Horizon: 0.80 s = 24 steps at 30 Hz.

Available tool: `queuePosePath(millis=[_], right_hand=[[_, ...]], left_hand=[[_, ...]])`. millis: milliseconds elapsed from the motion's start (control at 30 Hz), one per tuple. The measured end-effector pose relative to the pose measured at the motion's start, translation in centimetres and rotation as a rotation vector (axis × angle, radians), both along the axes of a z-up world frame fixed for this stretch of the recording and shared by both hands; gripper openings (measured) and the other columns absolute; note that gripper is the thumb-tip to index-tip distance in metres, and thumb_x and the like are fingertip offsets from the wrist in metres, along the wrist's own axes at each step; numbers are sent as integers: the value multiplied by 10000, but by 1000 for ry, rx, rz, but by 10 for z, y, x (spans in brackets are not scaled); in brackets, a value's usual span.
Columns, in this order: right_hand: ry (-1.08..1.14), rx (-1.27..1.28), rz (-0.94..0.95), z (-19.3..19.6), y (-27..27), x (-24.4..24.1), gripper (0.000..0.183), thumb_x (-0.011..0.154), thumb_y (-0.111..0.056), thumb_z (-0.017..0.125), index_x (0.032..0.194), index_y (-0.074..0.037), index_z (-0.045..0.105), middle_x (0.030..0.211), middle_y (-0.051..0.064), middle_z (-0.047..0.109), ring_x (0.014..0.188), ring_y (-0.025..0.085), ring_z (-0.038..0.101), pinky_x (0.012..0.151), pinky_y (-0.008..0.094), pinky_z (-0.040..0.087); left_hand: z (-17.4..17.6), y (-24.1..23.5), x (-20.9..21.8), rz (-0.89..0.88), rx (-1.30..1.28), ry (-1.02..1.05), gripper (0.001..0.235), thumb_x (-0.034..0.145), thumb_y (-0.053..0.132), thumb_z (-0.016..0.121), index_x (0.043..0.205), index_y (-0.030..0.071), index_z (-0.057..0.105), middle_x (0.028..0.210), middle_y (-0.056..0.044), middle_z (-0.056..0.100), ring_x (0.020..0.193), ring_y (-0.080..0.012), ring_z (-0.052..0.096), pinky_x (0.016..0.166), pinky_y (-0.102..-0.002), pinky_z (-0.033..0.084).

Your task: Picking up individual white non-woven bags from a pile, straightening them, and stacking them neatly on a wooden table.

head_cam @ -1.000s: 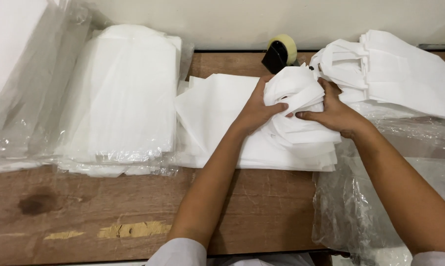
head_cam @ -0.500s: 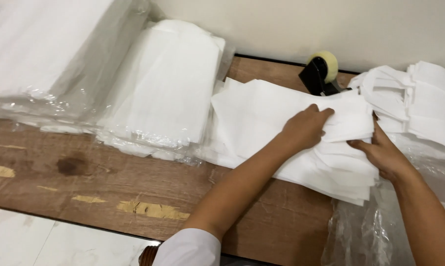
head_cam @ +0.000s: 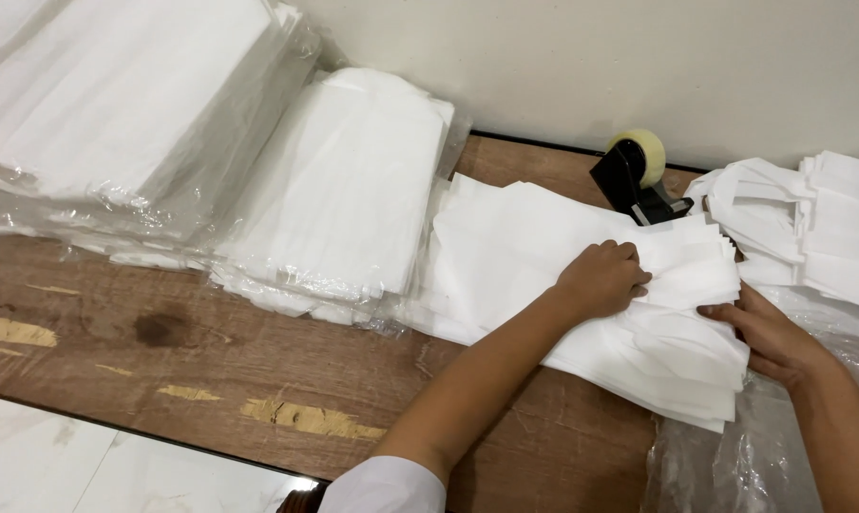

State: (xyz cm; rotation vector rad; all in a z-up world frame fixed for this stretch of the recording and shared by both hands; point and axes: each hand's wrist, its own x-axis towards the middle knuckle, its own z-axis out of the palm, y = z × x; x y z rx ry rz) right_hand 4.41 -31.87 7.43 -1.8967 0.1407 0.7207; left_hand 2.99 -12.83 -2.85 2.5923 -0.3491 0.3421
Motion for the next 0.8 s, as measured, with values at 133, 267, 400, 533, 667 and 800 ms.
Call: queuePosePath(millis=[133, 267, 400, 533, 667, 800], right_hand=[[-20, 75, 31, -8, -5, 10, 396, 910, -108, 484, 1300, -107, 417, 1272, 110, 528, 1108, 270, 503, 872, 438, 421], [-25, -133, -52, 21, 31, -12, 522, 885, -412, 565, 1281, -74, 521, 1142, 149, 609, 984, 331, 579, 801, 479, 471], [-60, -190, -59, 32, 41, -18, 521, 812, -332, 646, 1261, -88, 548, 1126, 137, 624, 975, 316, 589, 802, 439, 471], [-128, -221, 10, 44, 48, -31, 581, 777, -262, 635, 1323, -110, 504, 1197, 133, 592, 1057, 312, 553, 877, 428, 447], [-268, -244, 64, 29, 41, -31, 714, 743, -252, 642, 1408, -149, 403, 1261, 111, 555, 1124, 309, 511, 923, 423, 416], [-365, -94, 86, 12, 33, -26, 621, 761, -177, 654, 1344, -132, 446, 1168, 92, 594, 1031, 243, 552, 869, 374, 440]], left_hand=[[8, -1, -8, -5, 124, -9, 303, 920, 333, 470, 1016, 164, 702, 1101, -63, 585, 989, -298, 524, 824, -403, 438], [0, 0, -5, -39, 195, -74, 308, 918, 352, 466, 1038, 207, 710, 1112, -56, 577, 968, -290, 521, 816, -394, 439], [-4, 4, -2, -111, 159, -183, 267, 895, 328, 515, 976, 204, 737, 1063, -62, 606, 869, -267, 545, 822, -357, 435], [2, 5, -5, -134, 86, -137, 254, 881, 313, 539, 885, 166, 746, 1073, -75, 612, 858, -281, 566, 838, -372, 445], [12, 4, -14, -100, -74, -82, 235, 857, 273, 582, 883, 135, 770, 945, -61, 650, 816, -272, 611, 746, -383, 472], [26, 8, -48, 43, -87, -355, 260, 877, 320, 576, 914, 92, 693, 1054, -83, 615, 824, -288, 609, 736, -422, 471]])
